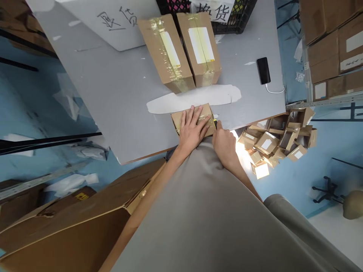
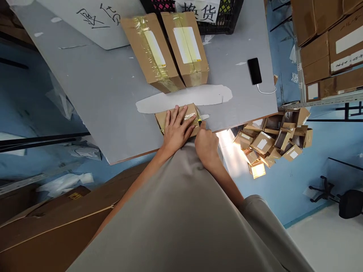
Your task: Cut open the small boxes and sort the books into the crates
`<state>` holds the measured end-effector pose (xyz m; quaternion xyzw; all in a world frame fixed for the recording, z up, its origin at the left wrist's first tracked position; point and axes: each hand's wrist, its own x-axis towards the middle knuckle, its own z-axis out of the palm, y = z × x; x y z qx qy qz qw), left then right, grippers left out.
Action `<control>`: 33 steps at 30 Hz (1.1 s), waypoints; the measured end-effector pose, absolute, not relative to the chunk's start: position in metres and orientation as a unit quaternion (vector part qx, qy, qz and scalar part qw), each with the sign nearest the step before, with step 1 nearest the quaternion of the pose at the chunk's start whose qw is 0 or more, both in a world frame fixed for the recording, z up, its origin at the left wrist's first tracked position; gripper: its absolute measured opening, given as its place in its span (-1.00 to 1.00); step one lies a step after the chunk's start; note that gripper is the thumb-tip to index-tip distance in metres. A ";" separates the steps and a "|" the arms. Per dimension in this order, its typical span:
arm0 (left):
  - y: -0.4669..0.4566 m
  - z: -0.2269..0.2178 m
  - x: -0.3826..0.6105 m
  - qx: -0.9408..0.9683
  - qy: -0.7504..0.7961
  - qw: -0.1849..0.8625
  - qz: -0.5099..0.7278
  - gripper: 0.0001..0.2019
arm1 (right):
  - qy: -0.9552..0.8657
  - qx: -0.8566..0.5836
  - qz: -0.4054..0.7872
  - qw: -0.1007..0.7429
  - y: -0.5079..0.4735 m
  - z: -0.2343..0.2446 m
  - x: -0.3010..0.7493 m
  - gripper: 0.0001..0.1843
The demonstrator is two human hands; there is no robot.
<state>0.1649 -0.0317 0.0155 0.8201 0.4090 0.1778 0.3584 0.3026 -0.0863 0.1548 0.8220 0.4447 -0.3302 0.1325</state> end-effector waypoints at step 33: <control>-0.033 0.011 0.169 0.823 0.417 0.328 0.203 -0.53 | 0.462 0.825 -0.304 0.112 -0.112 0.143 0.311 -0.43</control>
